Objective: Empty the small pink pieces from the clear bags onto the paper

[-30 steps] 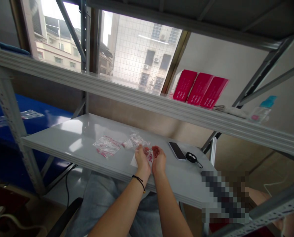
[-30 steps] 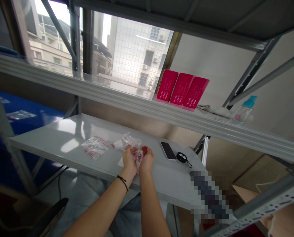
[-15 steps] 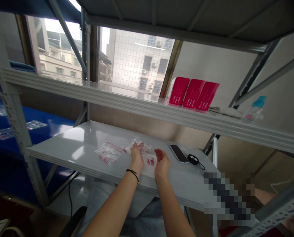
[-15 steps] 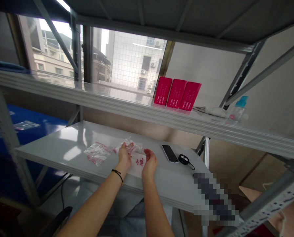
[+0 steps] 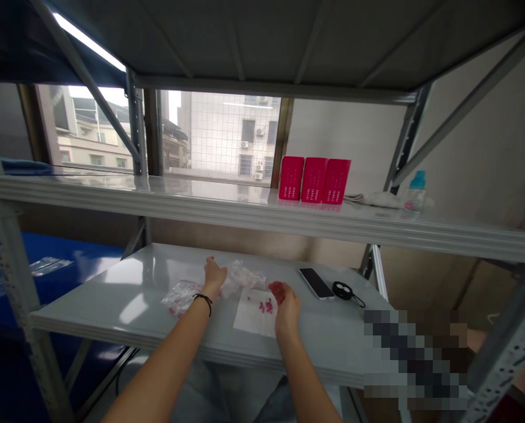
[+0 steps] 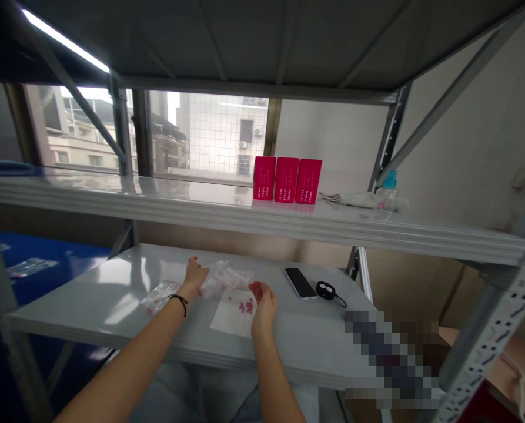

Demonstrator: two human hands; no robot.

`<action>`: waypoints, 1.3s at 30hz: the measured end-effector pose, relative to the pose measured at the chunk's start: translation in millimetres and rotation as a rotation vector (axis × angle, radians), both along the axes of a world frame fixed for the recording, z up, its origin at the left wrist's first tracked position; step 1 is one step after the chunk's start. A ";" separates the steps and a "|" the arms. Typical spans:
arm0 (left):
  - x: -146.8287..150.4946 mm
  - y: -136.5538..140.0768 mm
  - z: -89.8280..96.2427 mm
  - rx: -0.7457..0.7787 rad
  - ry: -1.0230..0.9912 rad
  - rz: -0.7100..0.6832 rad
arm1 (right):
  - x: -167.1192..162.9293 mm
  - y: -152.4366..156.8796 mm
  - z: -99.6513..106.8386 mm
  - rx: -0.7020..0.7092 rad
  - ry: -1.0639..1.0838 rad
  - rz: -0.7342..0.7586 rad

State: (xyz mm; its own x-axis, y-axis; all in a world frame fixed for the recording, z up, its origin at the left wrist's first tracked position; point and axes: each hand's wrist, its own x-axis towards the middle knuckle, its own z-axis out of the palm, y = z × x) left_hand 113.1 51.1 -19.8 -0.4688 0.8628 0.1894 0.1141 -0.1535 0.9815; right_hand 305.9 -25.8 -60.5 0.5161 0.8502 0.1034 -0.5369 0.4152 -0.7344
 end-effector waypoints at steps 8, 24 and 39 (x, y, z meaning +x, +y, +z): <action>-65.4 -7.2 18.2 -0.075 0.674 -0.268 | -1.9 3.9 -4.8 0.008 -0.078 0.023; -4.7 -13.7 4.4 -0.147 1.295 -0.368 | 0.1 1.6 -5.6 0.027 -0.182 0.011; 49.2 30.9 11.5 -0.162 1.290 -0.426 | -0.6 -0.9 -1.1 0.046 -0.217 -0.005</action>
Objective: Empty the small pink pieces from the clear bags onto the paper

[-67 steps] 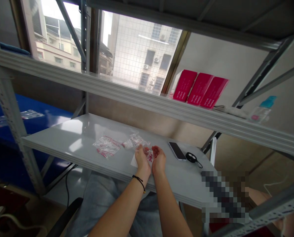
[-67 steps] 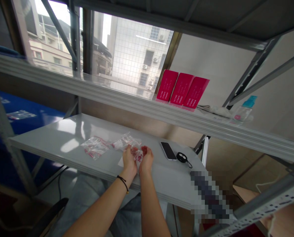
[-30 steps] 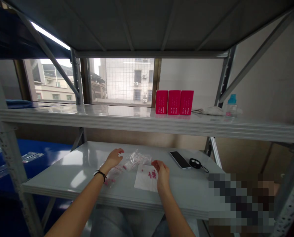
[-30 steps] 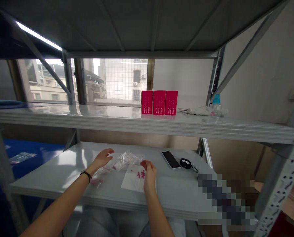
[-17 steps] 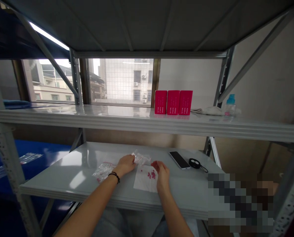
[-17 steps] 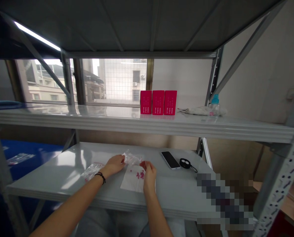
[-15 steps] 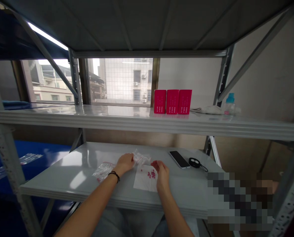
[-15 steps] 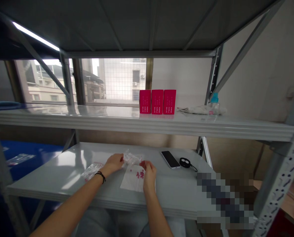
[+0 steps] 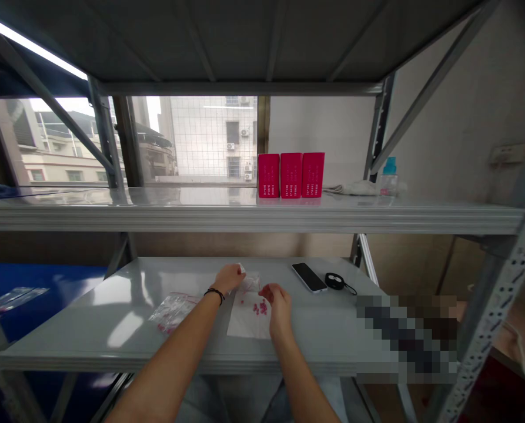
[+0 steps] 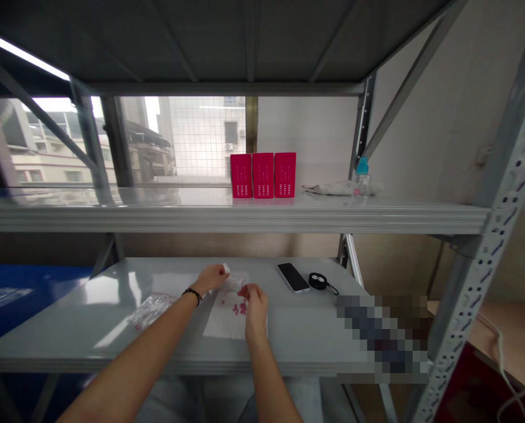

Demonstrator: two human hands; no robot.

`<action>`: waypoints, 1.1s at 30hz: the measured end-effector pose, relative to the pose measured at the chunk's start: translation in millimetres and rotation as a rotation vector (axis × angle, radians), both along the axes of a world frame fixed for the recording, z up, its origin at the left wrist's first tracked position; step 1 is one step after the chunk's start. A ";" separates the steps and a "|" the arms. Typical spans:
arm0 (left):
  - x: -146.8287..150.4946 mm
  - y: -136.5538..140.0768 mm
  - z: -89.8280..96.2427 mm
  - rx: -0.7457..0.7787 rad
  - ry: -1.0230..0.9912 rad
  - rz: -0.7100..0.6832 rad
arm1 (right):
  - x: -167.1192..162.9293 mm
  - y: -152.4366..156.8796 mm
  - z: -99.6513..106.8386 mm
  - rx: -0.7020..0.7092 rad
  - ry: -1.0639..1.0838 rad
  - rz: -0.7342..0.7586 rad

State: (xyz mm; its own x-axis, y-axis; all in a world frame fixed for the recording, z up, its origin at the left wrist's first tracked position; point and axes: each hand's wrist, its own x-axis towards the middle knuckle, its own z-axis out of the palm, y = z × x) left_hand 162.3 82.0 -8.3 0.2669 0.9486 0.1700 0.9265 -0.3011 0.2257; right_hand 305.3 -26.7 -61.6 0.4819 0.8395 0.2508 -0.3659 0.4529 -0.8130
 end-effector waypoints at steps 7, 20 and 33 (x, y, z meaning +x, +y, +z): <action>-40.4 -4.2 12.0 -0.061 0.036 -0.031 | 0.8 -0.3 -1.5 -0.007 0.020 0.002; -62.7 -38.5 -6.5 -0.094 0.243 -0.094 | 1.7 -3.9 -0.9 -0.006 0.003 -0.029; -67.0 -73.7 -10.7 0.151 0.230 -0.227 | 3.8 -9.9 5.5 -0.002 -0.046 -0.150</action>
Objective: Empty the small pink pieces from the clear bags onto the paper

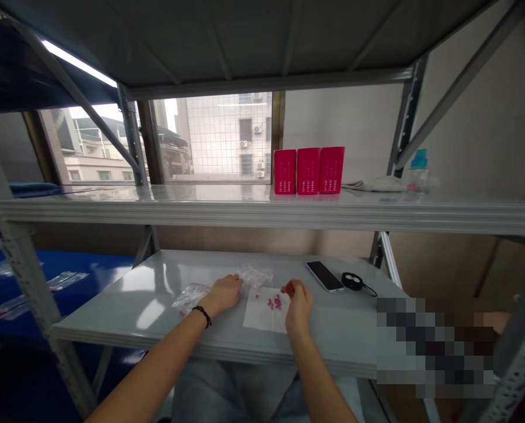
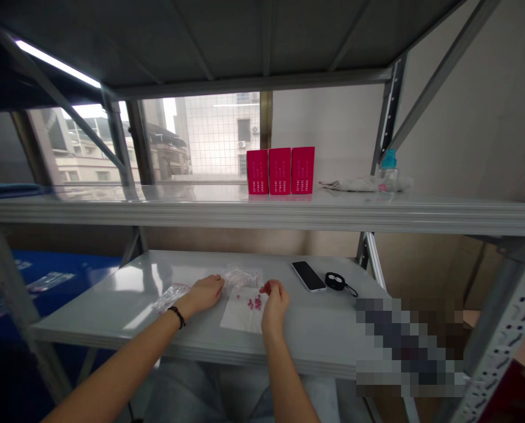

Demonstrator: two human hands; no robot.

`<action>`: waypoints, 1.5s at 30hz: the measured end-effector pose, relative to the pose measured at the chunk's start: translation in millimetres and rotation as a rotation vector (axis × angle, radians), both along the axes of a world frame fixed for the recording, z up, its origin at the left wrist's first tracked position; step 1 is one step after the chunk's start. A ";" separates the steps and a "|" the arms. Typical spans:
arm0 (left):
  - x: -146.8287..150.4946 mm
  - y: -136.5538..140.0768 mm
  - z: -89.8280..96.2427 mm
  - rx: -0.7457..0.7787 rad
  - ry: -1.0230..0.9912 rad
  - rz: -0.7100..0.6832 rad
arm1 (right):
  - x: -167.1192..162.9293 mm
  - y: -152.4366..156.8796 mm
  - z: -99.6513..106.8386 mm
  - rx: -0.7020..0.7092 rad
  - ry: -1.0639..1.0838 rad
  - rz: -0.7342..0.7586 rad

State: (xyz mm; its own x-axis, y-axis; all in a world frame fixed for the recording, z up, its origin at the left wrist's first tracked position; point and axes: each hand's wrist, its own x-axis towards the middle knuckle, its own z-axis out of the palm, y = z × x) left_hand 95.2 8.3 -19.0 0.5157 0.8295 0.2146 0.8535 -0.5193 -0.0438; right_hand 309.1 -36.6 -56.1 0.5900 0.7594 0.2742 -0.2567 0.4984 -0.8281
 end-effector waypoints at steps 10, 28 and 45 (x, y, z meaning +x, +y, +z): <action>16.1 -66.2 26.6 0.320 -0.171 -0.171 | -3.6 -29.2 55.3 -0.006 -0.480 0.199; 27.7 -191.1 41.4 0.002 -0.671 -0.317 | 10.6 -141.7 43.6 -0.142 -0.714 0.383; 33.2 -213.5 -19.1 -0.355 -1.482 -0.068 | -38.0 -163.3 21.1 -0.067 -0.988 0.350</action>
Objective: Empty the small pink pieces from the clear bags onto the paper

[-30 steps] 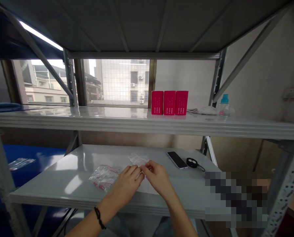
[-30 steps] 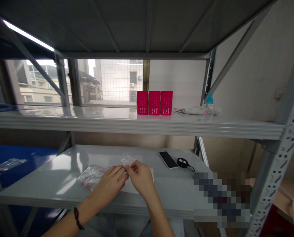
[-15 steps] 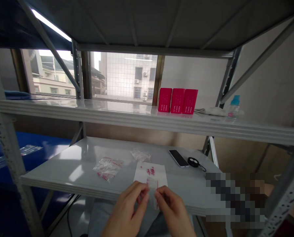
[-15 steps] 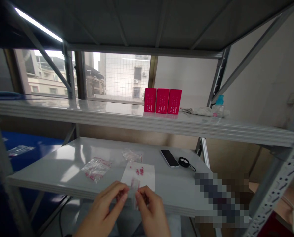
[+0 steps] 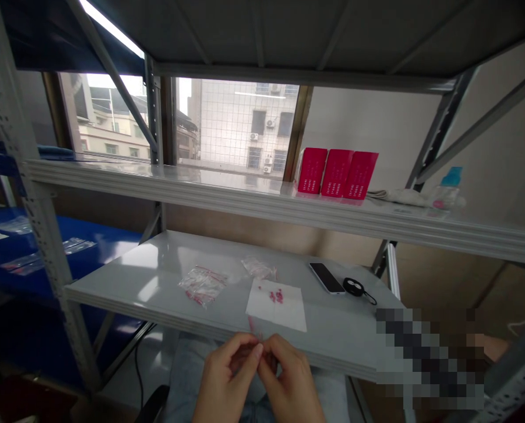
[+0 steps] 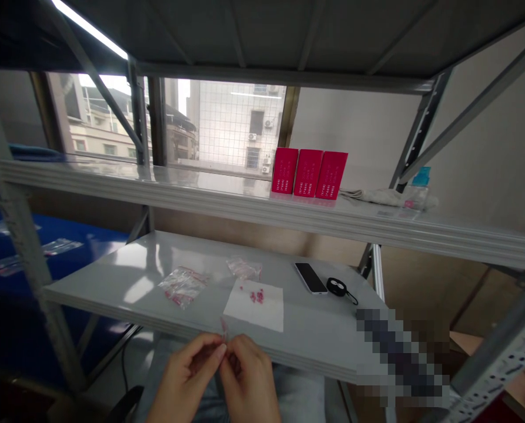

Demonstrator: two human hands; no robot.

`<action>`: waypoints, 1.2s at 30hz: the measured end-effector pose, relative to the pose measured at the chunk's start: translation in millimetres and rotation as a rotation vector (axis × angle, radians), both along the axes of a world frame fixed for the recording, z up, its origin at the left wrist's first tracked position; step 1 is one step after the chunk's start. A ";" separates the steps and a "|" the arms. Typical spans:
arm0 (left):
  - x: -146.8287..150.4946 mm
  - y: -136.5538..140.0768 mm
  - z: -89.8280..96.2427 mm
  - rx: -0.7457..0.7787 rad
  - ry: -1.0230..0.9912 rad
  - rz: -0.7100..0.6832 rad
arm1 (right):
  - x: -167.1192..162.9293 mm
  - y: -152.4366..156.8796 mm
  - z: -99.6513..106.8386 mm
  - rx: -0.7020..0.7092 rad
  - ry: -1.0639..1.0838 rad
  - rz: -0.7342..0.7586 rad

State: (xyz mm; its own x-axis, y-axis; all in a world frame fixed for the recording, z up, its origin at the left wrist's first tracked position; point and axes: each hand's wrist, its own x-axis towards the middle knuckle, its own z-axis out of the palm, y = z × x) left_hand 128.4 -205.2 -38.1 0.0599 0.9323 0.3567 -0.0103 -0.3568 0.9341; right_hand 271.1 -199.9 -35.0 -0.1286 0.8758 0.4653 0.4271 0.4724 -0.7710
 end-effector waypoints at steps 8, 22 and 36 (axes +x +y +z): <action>-6.9 0.6 11.1 -0.053 0.139 -0.092 | 6.6 -5.2 3.5 -0.124 0.033 0.113; -8.7 -2.3 11.2 0.107 0.551 0.164 | 9.5 -1.3 -5.4 -0.142 0.060 -0.052; -6.8 -0.9 15.1 -0.036 0.576 0.046 | 17.1 -16.9 7.8 -0.045 -0.563 0.099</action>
State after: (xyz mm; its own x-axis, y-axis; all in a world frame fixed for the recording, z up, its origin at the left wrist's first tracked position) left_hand 121.6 -206.2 -23.0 0.1939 0.9495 0.2466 0.5187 -0.3126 0.7958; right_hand 288.2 -216.8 -27.2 -0.4287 0.8641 0.2637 0.7330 0.5033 -0.4575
